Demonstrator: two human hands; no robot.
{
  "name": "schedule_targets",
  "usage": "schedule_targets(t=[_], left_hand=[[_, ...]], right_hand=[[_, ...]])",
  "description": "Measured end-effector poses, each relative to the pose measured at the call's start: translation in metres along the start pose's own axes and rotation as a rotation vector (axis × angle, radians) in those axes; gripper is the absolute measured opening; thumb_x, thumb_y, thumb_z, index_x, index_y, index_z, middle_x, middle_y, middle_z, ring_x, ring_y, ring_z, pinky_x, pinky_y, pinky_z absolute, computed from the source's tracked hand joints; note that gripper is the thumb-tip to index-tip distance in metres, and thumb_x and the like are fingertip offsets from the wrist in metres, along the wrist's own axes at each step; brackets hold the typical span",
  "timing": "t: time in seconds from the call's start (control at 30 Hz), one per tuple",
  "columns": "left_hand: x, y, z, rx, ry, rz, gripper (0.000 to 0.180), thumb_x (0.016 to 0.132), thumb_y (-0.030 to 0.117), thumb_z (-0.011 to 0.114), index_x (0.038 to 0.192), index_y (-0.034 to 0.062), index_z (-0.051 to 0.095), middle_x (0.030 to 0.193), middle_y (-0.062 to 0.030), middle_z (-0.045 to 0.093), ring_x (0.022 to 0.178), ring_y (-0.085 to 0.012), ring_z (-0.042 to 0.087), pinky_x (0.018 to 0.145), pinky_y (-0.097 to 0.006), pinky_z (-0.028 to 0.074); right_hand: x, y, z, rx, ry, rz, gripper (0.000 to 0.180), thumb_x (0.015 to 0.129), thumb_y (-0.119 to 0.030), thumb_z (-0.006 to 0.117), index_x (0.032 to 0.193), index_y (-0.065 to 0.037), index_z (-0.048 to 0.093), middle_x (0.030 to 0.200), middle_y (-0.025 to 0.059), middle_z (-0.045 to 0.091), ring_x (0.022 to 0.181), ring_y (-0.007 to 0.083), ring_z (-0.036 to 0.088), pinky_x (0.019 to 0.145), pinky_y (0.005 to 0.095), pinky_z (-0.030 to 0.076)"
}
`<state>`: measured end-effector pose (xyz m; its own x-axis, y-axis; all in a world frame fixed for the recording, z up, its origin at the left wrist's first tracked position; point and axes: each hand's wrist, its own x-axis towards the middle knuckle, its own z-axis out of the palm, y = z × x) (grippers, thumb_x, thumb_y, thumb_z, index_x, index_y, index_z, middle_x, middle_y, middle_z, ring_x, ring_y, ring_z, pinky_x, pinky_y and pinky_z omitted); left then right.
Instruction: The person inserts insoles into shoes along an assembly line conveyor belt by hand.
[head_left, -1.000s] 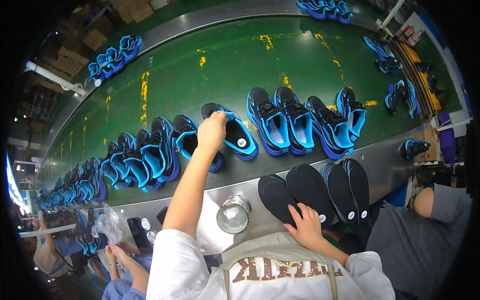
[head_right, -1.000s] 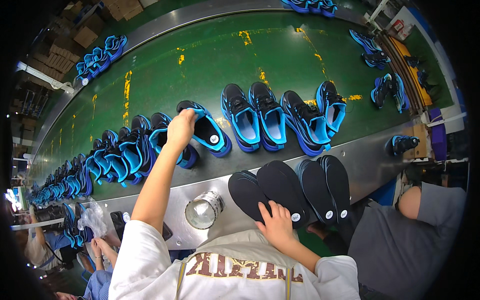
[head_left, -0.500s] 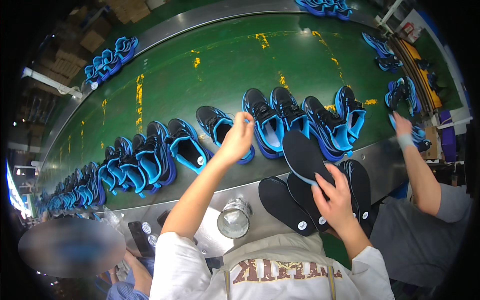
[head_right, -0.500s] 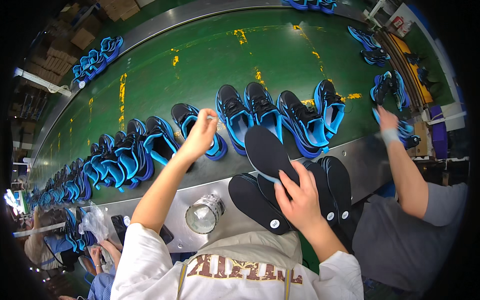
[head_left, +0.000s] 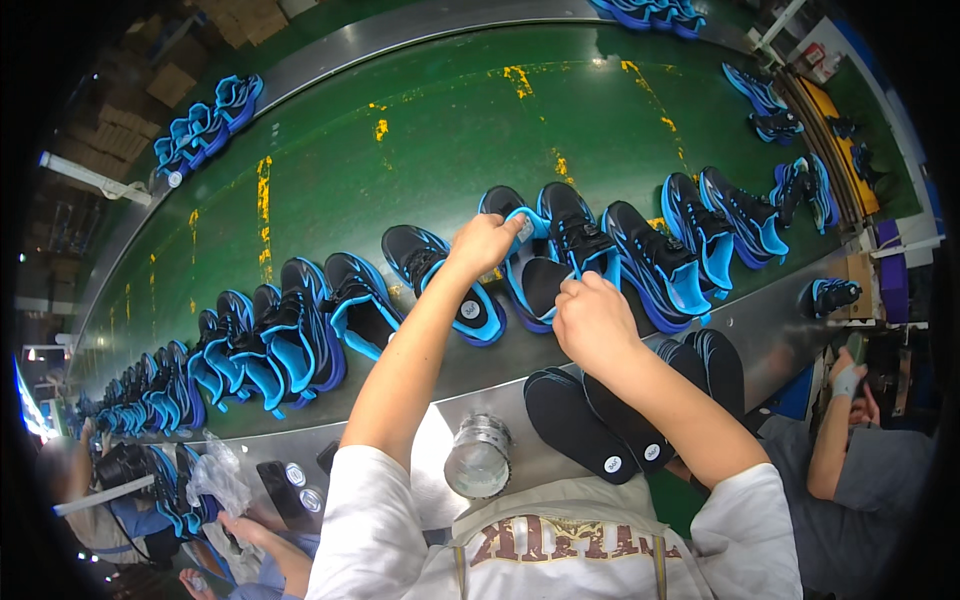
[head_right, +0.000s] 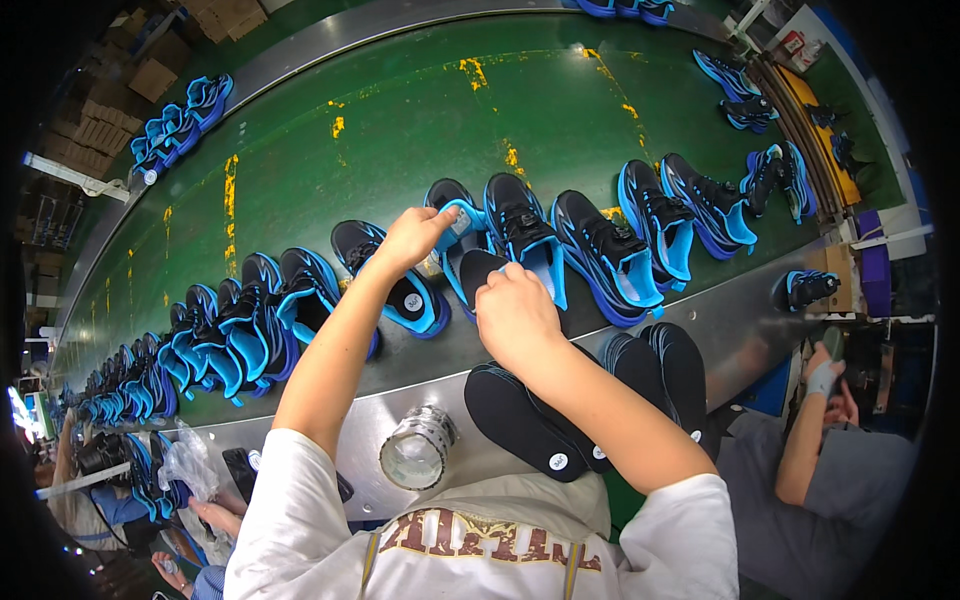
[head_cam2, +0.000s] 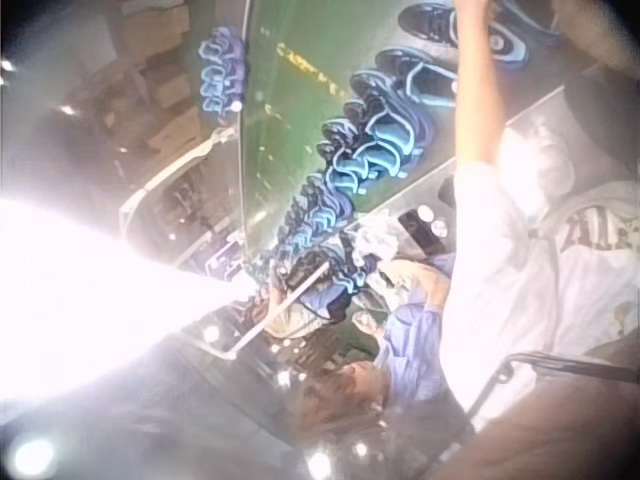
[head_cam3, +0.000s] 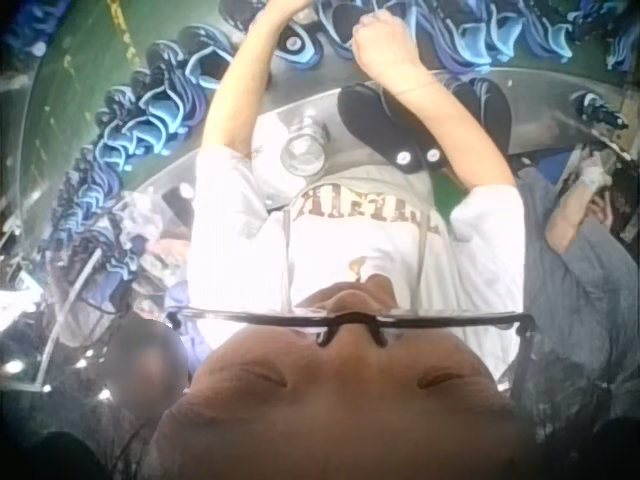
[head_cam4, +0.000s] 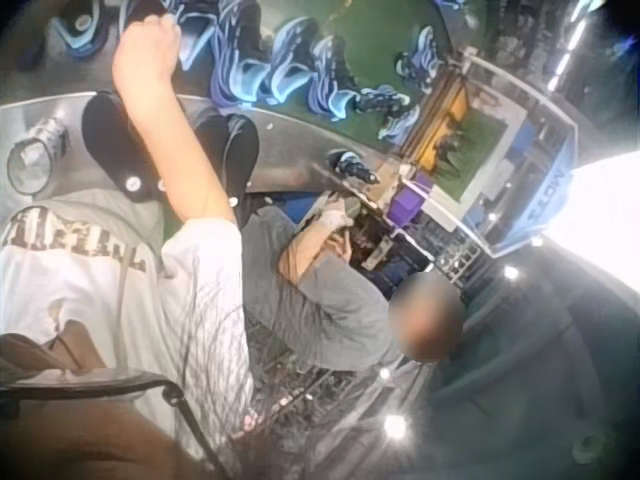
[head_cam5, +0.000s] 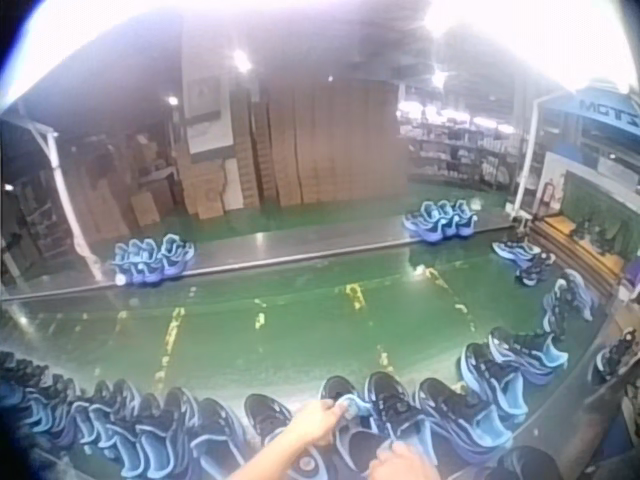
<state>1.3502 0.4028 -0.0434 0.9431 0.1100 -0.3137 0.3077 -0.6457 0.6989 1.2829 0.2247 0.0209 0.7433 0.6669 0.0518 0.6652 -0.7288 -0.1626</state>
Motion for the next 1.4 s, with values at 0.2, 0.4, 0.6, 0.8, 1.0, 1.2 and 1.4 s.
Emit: schedule_targets(t=[0.2,0.4,0.6,0.8,1.0,1.2,1.4], left_hand=[[-0.023,0.007,0.019,-0.111,0.183,0.033,0.055,0.085,0.047,0.044,0.076,-0.0054,0.059,0.071,-0.0247,0.059,0.073,-0.0363,0.059,0.067,-0.040,0.044],[-0.024,0.000,0.016,-0.148,0.212,-0.028,0.054,0.088,0.043,0.040,0.074,-0.0060,0.057,0.073,-0.0280,0.057,0.077,-0.0425,0.056,0.070,-0.045,0.043],[-0.019,0.002,0.015,-0.187,0.136,-0.015,0.057,0.086,0.047,0.043,0.075,-0.0072,0.059,0.063,-0.0210,0.056,0.066,-0.0305,0.056,0.063,-0.039,0.043],[-0.017,-0.008,0.005,-0.267,0.000,-0.071,0.057,0.082,0.047,0.051,0.093,-0.0083,0.059,0.068,-0.0121,0.060,0.063,-0.0168,0.054,0.060,-0.032,0.044],[-0.023,-0.006,0.007,-0.356,0.090,-0.039,0.057,0.079,0.044,0.055,0.101,-0.0082,0.057,0.091,-0.0237,0.061,0.089,-0.0306,0.060,0.077,-0.034,0.045],[-0.025,-0.014,0.011,-0.278,0.131,0.024,0.050,0.084,0.044,0.050,0.089,-0.0049,0.060,0.058,-0.0139,0.055,0.057,-0.0172,0.055,0.053,-0.031,0.042],[-0.022,-0.008,0.013,-0.279,0.142,0.044,0.049,0.085,0.043,0.047,0.080,-0.0053,0.058,0.058,-0.0172,0.054,0.055,-0.0247,0.054,0.053,-0.036,0.041]], right_hand=[[-0.003,0.006,0.003,-0.050,0.056,-0.067,0.008,0.062,-0.007,0.055,0.065,-0.002,0.061,0.077,0.0090,0.057,0.078,0.0231,0.052,0.070,0.0304,0.043],[0.017,0.001,0.013,-0.091,0.097,-0.034,0.010,0.064,-0.008,0.056,0.067,-0.002,0.062,0.077,0.0088,0.058,0.079,0.0233,0.053,0.069,0.0329,0.045],[0.033,0.009,0.074,-0.117,-0.089,0.126,0.011,0.070,-0.010,0.056,0.073,-0.002,0.063,0.084,0.0117,0.059,0.085,0.0257,0.058,0.069,0.0336,0.049],[0.035,0.003,0.077,0.037,-0.005,0.166,0.015,0.076,-0.013,0.054,0.083,0.000,0.057,0.095,0.0195,0.055,0.086,0.0298,0.058,0.068,0.0376,0.050],[0.041,0.016,0.031,0.052,-0.426,0.204,0.032,0.068,-0.026,0.063,0.087,0.000,0.061,0.092,0.0196,0.058,0.082,0.0338,0.057,0.074,0.0392,0.049],[0.043,0.021,0.044,0.095,-0.414,-0.003,0.015,0.067,-0.010,0.056,0.075,0.000,0.064,0.087,0.0202,0.057,0.082,0.0328,0.058,0.073,0.0398,0.048],[0.058,0.022,0.096,0.026,-0.170,-0.064,0.014,0.073,-0.008,0.051,0.074,0.000,0.061,0.089,0.0172,0.055,0.085,0.0287,0.055,0.070,0.0371,0.049]])
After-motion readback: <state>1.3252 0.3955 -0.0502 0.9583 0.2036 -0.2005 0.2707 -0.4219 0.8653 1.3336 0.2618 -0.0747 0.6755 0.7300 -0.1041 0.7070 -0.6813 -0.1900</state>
